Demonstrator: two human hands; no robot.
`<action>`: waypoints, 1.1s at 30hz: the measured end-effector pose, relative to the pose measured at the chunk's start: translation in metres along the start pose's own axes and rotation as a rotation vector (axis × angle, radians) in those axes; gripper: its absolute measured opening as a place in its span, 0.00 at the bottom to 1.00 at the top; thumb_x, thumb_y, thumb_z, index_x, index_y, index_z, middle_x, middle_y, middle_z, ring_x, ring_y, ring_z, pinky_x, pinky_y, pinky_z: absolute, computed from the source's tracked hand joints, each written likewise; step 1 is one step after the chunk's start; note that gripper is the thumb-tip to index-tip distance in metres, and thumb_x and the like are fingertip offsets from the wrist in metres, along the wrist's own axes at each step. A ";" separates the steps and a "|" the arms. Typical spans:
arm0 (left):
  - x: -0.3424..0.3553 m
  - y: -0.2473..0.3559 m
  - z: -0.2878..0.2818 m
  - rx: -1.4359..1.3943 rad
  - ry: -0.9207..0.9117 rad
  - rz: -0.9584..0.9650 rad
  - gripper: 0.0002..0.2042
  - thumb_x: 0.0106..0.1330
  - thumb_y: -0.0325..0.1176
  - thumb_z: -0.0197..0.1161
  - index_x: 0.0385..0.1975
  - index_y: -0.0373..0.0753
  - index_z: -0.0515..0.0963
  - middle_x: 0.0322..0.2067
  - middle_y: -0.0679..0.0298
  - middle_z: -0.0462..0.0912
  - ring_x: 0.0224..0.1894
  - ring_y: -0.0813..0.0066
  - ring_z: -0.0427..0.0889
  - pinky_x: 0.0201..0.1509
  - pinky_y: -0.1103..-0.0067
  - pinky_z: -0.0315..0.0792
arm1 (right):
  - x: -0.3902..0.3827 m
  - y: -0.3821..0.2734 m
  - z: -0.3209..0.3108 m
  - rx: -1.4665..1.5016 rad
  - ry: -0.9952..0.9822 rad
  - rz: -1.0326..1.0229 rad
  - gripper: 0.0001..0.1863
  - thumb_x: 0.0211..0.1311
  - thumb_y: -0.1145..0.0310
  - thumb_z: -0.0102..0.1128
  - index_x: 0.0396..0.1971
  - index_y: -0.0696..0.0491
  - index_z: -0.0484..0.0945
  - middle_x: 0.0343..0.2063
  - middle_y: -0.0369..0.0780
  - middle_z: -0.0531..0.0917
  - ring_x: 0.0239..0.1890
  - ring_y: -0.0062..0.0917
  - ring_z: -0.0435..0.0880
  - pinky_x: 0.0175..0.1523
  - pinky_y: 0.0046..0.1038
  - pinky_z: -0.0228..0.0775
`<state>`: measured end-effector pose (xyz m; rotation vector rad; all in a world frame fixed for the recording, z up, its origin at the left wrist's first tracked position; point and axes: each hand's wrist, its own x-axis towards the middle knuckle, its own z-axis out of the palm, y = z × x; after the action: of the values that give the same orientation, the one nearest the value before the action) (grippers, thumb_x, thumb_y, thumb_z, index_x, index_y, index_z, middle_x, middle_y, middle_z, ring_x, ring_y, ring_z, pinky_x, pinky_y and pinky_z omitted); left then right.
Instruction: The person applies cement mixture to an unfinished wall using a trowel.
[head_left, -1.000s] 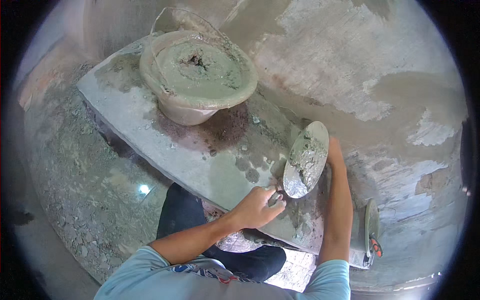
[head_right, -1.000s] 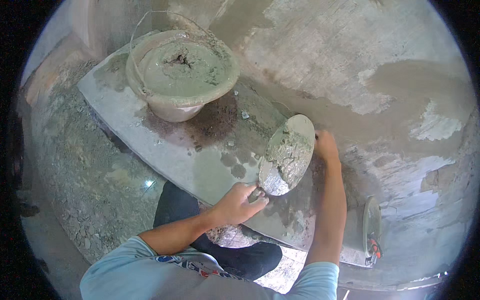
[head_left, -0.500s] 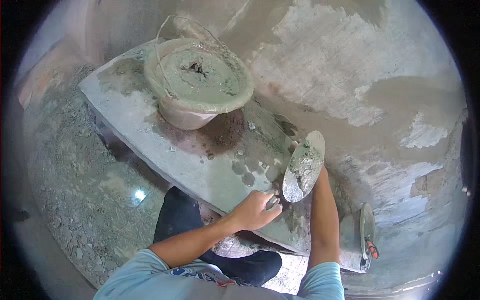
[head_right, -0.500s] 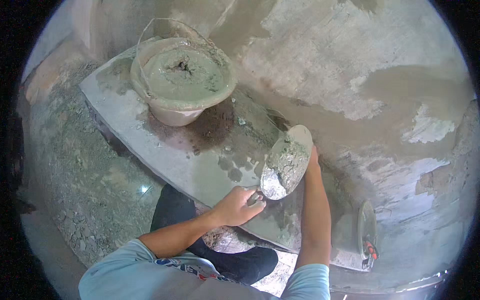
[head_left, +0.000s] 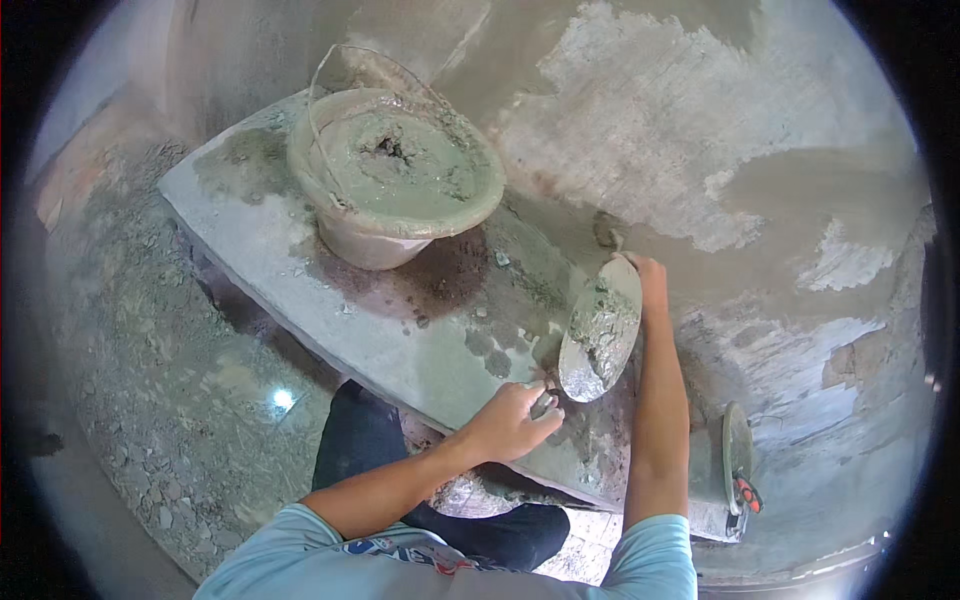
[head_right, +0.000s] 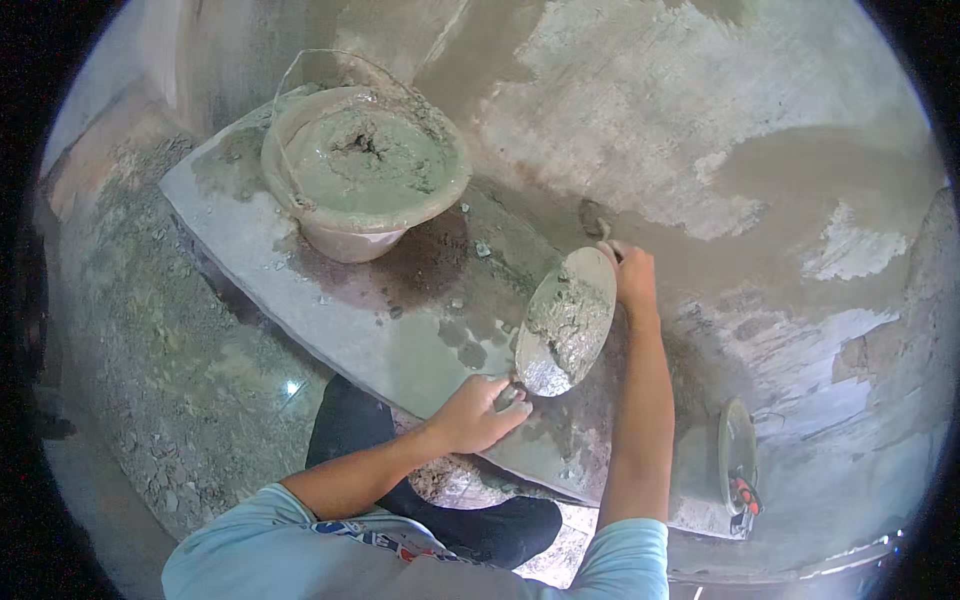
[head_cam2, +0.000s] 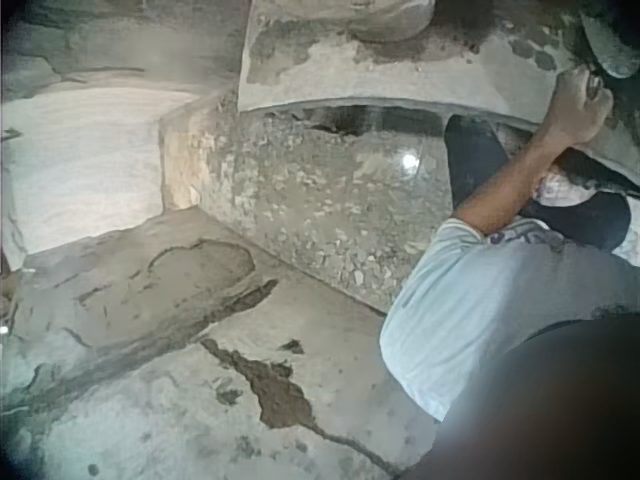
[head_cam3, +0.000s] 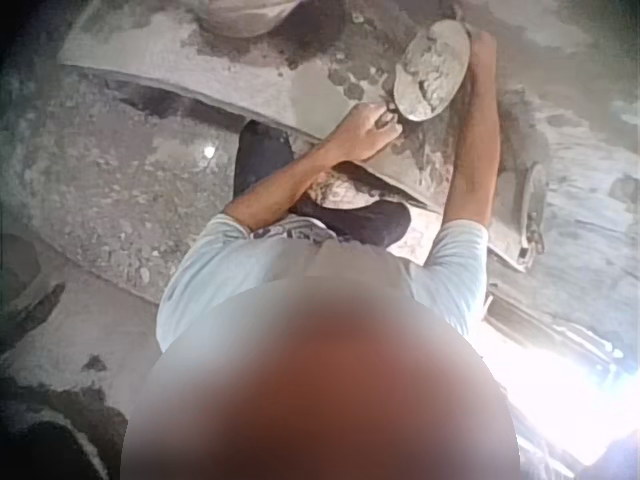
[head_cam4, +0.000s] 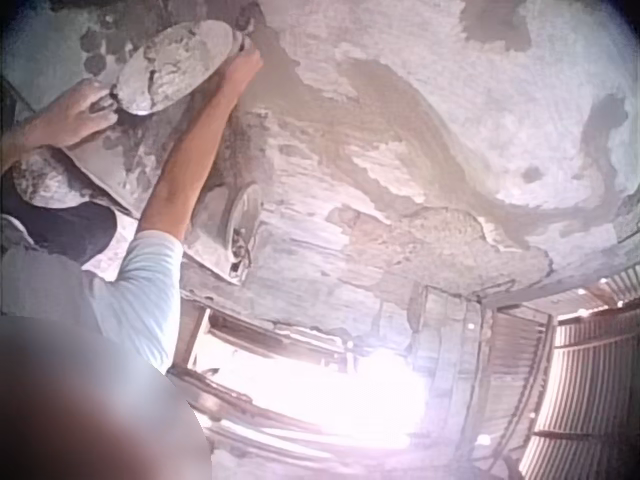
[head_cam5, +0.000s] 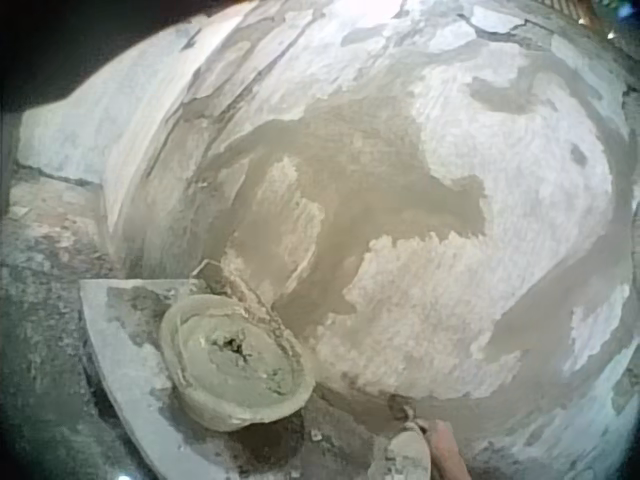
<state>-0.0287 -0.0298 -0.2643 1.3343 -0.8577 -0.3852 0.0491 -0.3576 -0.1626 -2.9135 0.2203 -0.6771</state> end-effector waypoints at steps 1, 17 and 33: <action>0.000 0.000 0.001 -0.001 -0.010 0.002 0.16 0.64 0.38 0.63 0.39 0.29 0.77 0.27 0.50 0.82 0.27 0.65 0.80 0.35 0.70 0.71 | -0.004 0.003 -0.007 -0.004 0.005 0.008 0.16 0.64 0.58 0.61 0.38 0.55 0.85 0.31 0.52 0.86 0.35 0.50 0.85 0.39 0.40 0.75; 0.002 -0.003 0.009 -0.207 0.016 -0.062 0.08 0.66 0.33 0.63 0.30 0.35 0.74 0.12 0.72 0.72 0.12 0.87 0.68 0.15 0.82 0.59 | -0.150 -0.103 -0.143 0.007 0.142 -0.187 0.11 0.56 0.69 0.69 0.36 0.58 0.83 0.26 0.45 0.81 0.27 0.40 0.80 0.33 0.33 0.73; 0.000 0.003 0.010 -0.145 0.116 -0.019 0.09 0.65 0.34 0.64 0.29 0.35 0.74 0.14 0.72 0.72 0.15 0.87 0.69 0.17 0.82 0.60 | -0.154 -0.128 -0.154 -0.138 0.134 -0.149 0.11 0.59 0.63 0.68 0.35 0.55 0.84 0.27 0.41 0.81 0.26 0.39 0.82 0.30 0.37 0.74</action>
<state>-0.0364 -0.0357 -0.2610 1.2193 -0.7081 -0.3739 -0.1419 -0.2221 -0.0698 -3.0412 0.0659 -0.9169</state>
